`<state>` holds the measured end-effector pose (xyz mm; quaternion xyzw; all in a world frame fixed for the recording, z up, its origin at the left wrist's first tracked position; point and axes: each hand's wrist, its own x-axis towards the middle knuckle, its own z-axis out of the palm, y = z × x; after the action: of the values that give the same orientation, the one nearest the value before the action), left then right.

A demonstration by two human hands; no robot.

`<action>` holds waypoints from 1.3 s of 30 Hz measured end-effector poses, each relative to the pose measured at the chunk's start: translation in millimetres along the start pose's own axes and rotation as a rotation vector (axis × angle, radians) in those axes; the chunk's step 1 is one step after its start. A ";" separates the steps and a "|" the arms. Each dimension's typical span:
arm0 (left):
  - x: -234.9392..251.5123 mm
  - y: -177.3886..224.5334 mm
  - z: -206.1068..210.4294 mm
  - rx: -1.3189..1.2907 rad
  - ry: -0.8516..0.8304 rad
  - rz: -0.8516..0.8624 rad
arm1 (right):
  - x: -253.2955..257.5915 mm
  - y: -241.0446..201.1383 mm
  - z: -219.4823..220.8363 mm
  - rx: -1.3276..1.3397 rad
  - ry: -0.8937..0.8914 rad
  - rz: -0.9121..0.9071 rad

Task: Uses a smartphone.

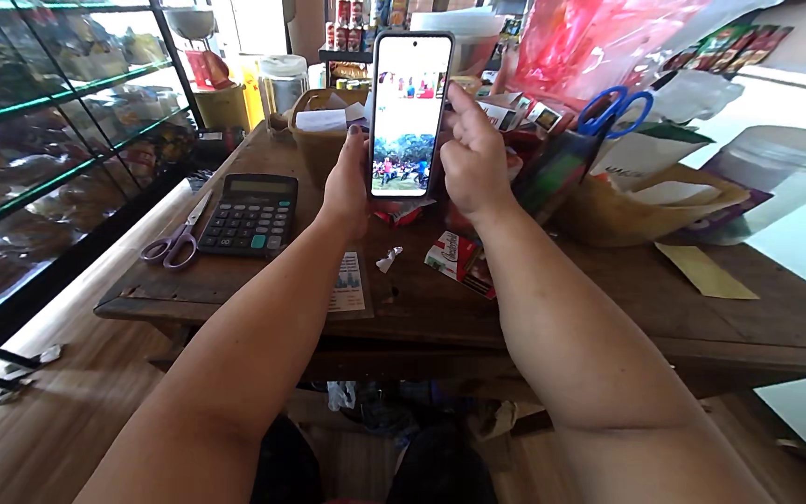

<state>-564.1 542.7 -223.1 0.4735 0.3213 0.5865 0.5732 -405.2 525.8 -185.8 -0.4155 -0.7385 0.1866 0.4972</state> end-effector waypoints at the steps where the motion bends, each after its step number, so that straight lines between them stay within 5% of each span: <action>1: 0.2 -0.2 -0.1 0.000 -0.002 0.001 | -0.1 0.0 -0.2 0.002 -0.006 0.003; 30: 0.2 -0.3 -0.6 -0.014 -0.019 -0.003 | 0.9 5.9 -1.5 0.157 -0.041 0.015; 39: 0.9 -0.3 -0.7 -0.009 -0.012 0.009 | 18.1 36.1 4.7 0.327 -0.012 -0.104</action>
<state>-564.6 543.8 -223.5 0.4759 0.3131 0.5878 0.5744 -396.8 562.1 -202.1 -0.2893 -0.7218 0.2807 0.5627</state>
